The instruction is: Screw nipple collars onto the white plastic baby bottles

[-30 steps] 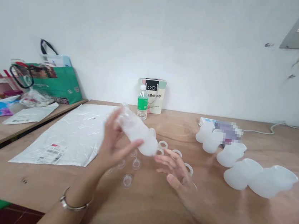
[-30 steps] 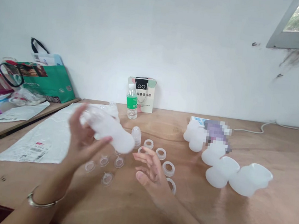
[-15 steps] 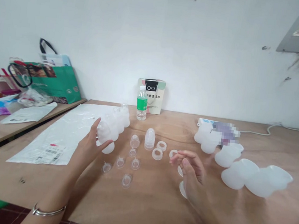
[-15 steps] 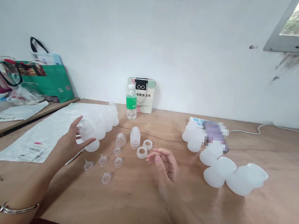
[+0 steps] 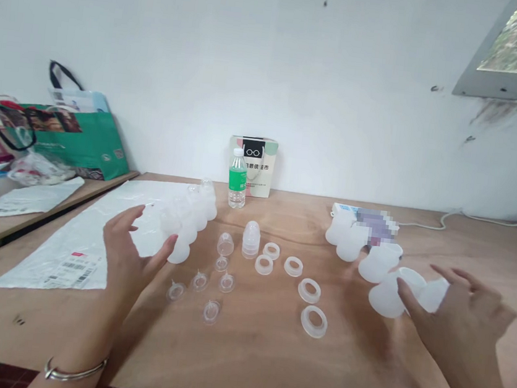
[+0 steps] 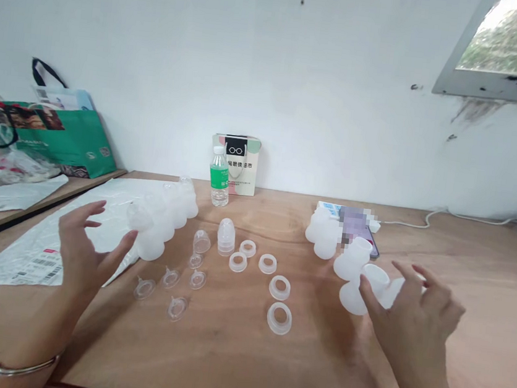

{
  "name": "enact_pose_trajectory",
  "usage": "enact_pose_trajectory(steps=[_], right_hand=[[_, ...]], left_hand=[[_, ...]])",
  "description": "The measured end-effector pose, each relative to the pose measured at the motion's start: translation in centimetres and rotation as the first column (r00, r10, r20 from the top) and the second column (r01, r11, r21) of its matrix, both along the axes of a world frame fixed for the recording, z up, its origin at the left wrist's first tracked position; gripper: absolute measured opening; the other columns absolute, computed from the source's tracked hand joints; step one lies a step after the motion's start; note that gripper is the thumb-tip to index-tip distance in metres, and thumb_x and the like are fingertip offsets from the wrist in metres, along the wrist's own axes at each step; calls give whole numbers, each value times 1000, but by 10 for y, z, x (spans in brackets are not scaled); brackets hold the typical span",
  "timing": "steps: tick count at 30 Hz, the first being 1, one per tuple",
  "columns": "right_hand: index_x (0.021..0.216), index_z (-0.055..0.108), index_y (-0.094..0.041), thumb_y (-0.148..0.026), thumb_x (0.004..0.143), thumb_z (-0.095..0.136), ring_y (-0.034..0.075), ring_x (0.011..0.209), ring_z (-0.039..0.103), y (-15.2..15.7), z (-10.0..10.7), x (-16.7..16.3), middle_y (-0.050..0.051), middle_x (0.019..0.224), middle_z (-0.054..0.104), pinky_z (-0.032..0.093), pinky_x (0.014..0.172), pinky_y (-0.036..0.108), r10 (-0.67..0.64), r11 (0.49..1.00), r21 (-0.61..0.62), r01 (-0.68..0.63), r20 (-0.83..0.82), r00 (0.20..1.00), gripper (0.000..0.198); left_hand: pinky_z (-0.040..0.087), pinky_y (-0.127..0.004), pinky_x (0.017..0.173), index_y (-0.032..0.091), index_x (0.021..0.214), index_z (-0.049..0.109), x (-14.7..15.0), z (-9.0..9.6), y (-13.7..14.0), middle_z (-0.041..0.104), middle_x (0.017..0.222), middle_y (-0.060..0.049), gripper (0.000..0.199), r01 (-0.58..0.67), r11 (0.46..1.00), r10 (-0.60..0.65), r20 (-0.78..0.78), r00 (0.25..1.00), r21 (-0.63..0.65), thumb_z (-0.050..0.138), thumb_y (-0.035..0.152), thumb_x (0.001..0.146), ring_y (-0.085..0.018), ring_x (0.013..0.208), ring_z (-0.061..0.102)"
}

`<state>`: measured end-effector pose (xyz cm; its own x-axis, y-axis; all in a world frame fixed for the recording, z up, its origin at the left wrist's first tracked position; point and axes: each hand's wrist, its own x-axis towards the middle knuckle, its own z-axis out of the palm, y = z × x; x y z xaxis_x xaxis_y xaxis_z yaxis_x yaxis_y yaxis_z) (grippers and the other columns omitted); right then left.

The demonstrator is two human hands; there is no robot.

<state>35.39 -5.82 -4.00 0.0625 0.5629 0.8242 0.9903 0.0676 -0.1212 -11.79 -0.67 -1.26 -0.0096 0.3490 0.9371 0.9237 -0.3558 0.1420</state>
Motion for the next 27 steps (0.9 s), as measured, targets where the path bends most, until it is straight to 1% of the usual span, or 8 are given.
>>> enact_pose_trajectory(steps=[4, 8, 12, 15, 18, 20, 24, 27], right_hand=[[125, 36, -20, -42, 82, 50, 44, 105, 51, 11, -13, 6, 20, 115, 49, 40, 84, 57, -87, 996, -7, 90, 186, 979, 50], [123, 36, -22, -43, 80, 49, 40, 96, 56, 16, -20, -3, 18, 106, 54, 45, 75, 51, 23, 990, -138, -26, -24, 999, 50], [125, 35, -29, -45, 76, 54, 36, 86, 61, 14, -23, -14, 14, 109, 56, 47, 60, 45, 4, 964, -247, -97, -349, 937, 55], [125, 32, -31, -47, 64, 69, 35, 90, 62, 12, -14, -30, 13, 115, 57, 50, 66, 47, 133, 958, -122, -260, -611, 780, 73], [118, 35, -28, -42, 58, 76, 30, 91, 63, 8, 6, -56, 11, 110, 60, 53, 72, 46, 282, 863, -10, -504, -819, 499, 75], [107, 47, -24, -39, 62, 75, 28, 93, 63, 7, 20, -79, 10, 103, 65, 53, 76, 43, 240, 736, -138, -663, -862, 446, 55], [108, 53, -23, -37, 70, 69, 25, 100, 61, 16, 37, -125, 7, 107, 65, 52, 81, 39, 244, 507, -161, -847, -916, 320, 43], [115, 48, -26, -37, 76, 62, 22, 103, 59, 28, 34, -149, 5, 112, 62, 50, 85, 37, 281, 428, -38, -903, -944, 173, 42]], left_hand=[[46, -43, 86, 19, 120, 45, 27, 9, -12, 54, 113, -13, 55, 169, 983, -152, -193, 969, 72, 69, 21, 71, -28, 104, 53], [46, -36, 84, 20, 112, 50, 54, 16, -4, 58, 103, -8, 32, 311, 928, -353, -215, 911, -208, 57, 18, 80, -22, 96, 55], [45, -36, 83, 18, 104, 53, 67, 29, 14, 59, 99, -7, 21, 285, 740, -426, -97, 899, -609, 43, 27, 88, -21, 94, 56], [46, -34, 76, 18, 89, 58, 69, 40, 19, 60, 88, -5, 22, 241, 569, -477, -77, 876, -786, 41, 30, 88, -20, 83, 57], [45, -29, 69, 20, 89, 59, 73, 45, 15, 61, 86, -2, 16, 211, 372, -604, -63, 794, -904, 49, 31, 82, -17, 77, 57], [44, -27, 64, 23, 94, 60, 78, 42, 11, 61, 90, -2, 19, 138, 283, -669, -92, 738, -949, 55, 27, 76, -18, 78, 59], [39, -27, 53, 21, 82, 64, 89, 25, 13, 65, 82, -4, 20, -130, 281, -642, -287, 711, -951, 58, 15, 64, -22, 69, 60], [40, -27, 54, 19, 75, 64, 90, 17, 19, 66, 78, -4, 14, -173, 292, -637, -327, 698, -941, 56, 13, 65, -22, 68, 61]])
